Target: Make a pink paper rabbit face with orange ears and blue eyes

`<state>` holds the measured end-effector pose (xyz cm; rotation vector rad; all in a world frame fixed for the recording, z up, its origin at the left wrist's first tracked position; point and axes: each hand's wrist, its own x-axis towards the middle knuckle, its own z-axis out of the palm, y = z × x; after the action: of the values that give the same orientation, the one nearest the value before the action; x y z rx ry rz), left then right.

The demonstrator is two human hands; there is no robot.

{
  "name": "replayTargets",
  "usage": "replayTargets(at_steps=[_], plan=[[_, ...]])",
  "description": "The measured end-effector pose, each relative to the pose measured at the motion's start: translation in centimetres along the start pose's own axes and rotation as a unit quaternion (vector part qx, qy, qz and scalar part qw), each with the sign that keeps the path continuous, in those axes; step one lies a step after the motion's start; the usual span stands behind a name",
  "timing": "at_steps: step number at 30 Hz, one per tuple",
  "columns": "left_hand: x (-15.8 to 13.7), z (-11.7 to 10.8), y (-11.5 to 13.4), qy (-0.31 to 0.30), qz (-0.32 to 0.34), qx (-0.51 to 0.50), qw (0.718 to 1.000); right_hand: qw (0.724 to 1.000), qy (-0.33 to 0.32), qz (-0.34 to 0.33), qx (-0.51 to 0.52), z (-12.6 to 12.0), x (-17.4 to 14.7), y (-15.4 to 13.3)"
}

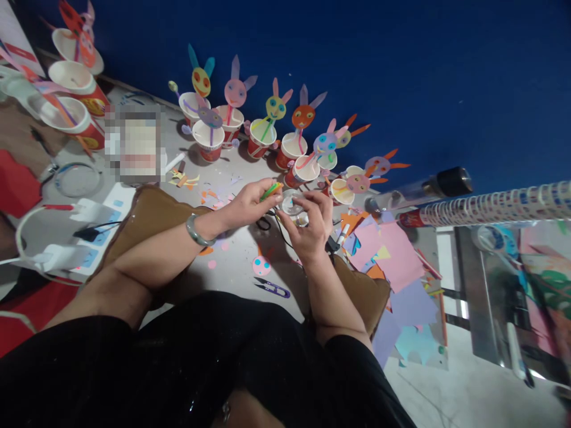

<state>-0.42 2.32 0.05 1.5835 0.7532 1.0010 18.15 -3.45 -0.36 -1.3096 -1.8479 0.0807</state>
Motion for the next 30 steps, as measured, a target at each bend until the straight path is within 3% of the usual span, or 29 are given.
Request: replayTargets(at_steps=[7,10,13,14,16,18,19,20,22,25,26,30], plan=[[0.0,-0.1,0.1,-0.007,0.037,0.011,0.999,0.999,0.046,0.003,-0.02,0.0,0.3,0.6],[0.2,-0.3,-0.1,0.033,0.059,0.009,0.998,0.999,0.042,0.003,-0.004,-0.2,0.5,0.3],[1.0,-0.9,-0.2,0.098,0.079,0.029,0.992,0.992,0.008,0.043,0.118,0.1,0.3,-0.2],[1.3,-1.3,-0.2,0.116,0.084,0.042,0.989,0.979,-0.015,0.073,0.191,0.3,0.2,-0.4],[2.1,-2.3,0.0,0.144,0.086,0.064,0.984,0.921,-0.089,0.147,0.35,0.7,-0.1,-0.8],[2.9,-3.5,0.4,0.123,0.083,0.104,0.984,0.851,-0.181,0.197,0.451,1.0,-0.4,-1.5],[3.3,-4.0,0.8,0.101,0.082,0.128,0.983,0.833,-0.226,0.2,0.464,1.1,-0.5,-2.1],[3.7,-4.6,1.2,0.081,0.08,0.151,0.982,0.829,-0.265,0.183,0.457,1.3,-0.7,-2.9],[4.3,-5.5,1.9,0.049,0.077,0.198,0.976,0.854,-0.327,0.089,0.395,2.0,-1.1,-5.0],[4.9,-6.2,2.7,0.028,0.062,0.23,0.971,0.873,-0.398,-0.161,0.231,4.3,-2.1,-8.9],[5.1,-6.3,2.9,0.027,0.06,0.234,0.97,0.858,-0.42,-0.256,0.149,5.3,-2.4,-10.2],[5.3,-6.2,3.6,0.033,0.076,0.214,0.973,0.815,-0.448,-0.357,0.089,9.2,-3.8,-14.5]])
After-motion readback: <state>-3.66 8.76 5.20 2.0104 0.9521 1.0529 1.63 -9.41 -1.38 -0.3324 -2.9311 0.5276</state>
